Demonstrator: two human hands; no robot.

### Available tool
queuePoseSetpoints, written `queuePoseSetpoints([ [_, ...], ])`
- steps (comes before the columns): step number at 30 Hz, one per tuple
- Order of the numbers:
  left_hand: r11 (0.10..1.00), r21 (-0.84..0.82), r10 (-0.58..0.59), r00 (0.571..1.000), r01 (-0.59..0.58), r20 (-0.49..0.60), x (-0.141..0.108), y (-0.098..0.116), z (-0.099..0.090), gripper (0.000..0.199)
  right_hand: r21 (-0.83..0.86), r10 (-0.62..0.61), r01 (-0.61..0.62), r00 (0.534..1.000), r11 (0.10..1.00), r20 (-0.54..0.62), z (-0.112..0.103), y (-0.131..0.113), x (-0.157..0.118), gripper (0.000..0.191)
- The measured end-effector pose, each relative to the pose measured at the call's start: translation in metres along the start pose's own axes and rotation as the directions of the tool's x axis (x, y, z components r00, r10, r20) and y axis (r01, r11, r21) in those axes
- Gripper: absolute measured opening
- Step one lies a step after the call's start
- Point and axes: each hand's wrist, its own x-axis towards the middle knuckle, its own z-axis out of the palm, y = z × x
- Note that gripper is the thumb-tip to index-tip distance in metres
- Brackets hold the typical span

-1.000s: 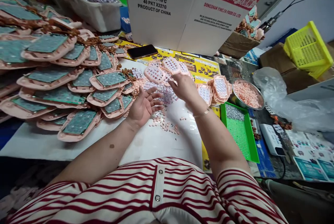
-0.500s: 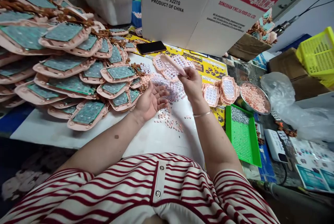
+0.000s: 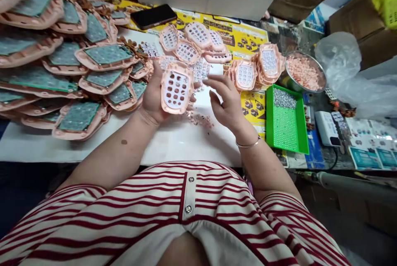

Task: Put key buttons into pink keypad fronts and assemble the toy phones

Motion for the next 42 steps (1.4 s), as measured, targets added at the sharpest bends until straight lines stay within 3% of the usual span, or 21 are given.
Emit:
queuePoseSetpoints([
  [4,0.995,0.046,0.093,0.992,-0.089,-0.086,0.0,0.005,0.002,0.084,-0.057,0.083,-0.073,0.978,0.996,0.193,-0.003,0.002,-0.05,0.026],
  [7,0.994,0.085,0.071,0.99,-0.062,-0.12,0.001,0.0,0.001,0.087,-0.15,0.111,-0.082,0.974,0.985,0.196,0.009,0.0,-0.07,0.025],
  [10,0.995,0.082,0.061,0.991,-0.051,-0.123,0.003,-0.004,-0.001,0.087,-0.162,0.106,-0.07,0.97,0.984,0.221,0.019,-0.001,-0.071,0.02],
  [14,0.997,0.062,0.05,0.99,-0.042,-0.134,0.005,-0.004,-0.002,0.083,0.111,0.248,-0.273,0.949,0.956,0.197,0.018,0.006,-0.063,0.007],
  [16,0.998,0.062,0.041,0.991,-0.034,-0.126,0.007,-0.006,-0.002,0.081,0.362,0.352,-0.397,0.917,0.843,0.187,0.015,0.008,-0.058,0.008],
  [18,0.999,0.033,0.004,0.991,0.001,-0.135,0.009,-0.009,-0.004,0.082,0.561,0.395,-0.418,0.903,0.714,0.17,0.01,0.005,-0.049,0.014],
  [20,0.997,-0.029,-0.074,0.987,0.07,-0.146,0.011,-0.014,-0.005,0.083,0.625,0.319,-0.323,0.94,0.711,0.122,0.005,-0.003,-0.034,0.017],
  [23,0.981,-0.148,-0.147,0.982,0.129,-0.119,0.013,-0.019,-0.002,0.074,0.487,0.008,-0.031,0.999,0.873,0.05,0.0,-0.018,-0.006,0.015],
  [25,0.974,-0.201,-0.124,0.989,0.106,-0.079,0.014,-0.02,0.001,0.07,0.345,-0.217,0.173,0.972,0.923,0.094,0.0,-0.025,0.01,0.015],
  [27,0.972,-0.22,-0.091,0.995,0.078,-0.048,0.013,-0.019,0.005,0.07,0.237,-0.358,0.313,0.917,0.92,0.177,0.004,-0.028,0.021,0.016],
  [29,0.972,-0.229,-0.068,0.997,0.057,-0.041,0.013,-0.017,0.007,0.073,0.127,-0.379,0.361,0.909,0.924,0.174,0.011,-0.028,0.025,0.018],
  [33,0.973,-0.231,-0.054,0.992,0.026,-0.115,0.014,-0.015,0.005,0.076,-0.075,-0.267,0.264,0.963,0.961,-0.03,0.027,-0.028,0.013,0.025],
  [38,0.987,-0.16,-0.033,0.981,0.002,-0.193,0.015,-0.019,0.002,0.079,-0.147,-0.27,0.26,0.961,0.954,-0.052,0.034,-0.033,-0.006,0.025],
  [42,0.995,-0.101,0.003,0.989,-0.018,-0.149,0.016,-0.023,0.0,0.077,-0.11,-0.24,0.23,0.967,0.967,-0.084,0.036,-0.031,-0.005,0.027],
])
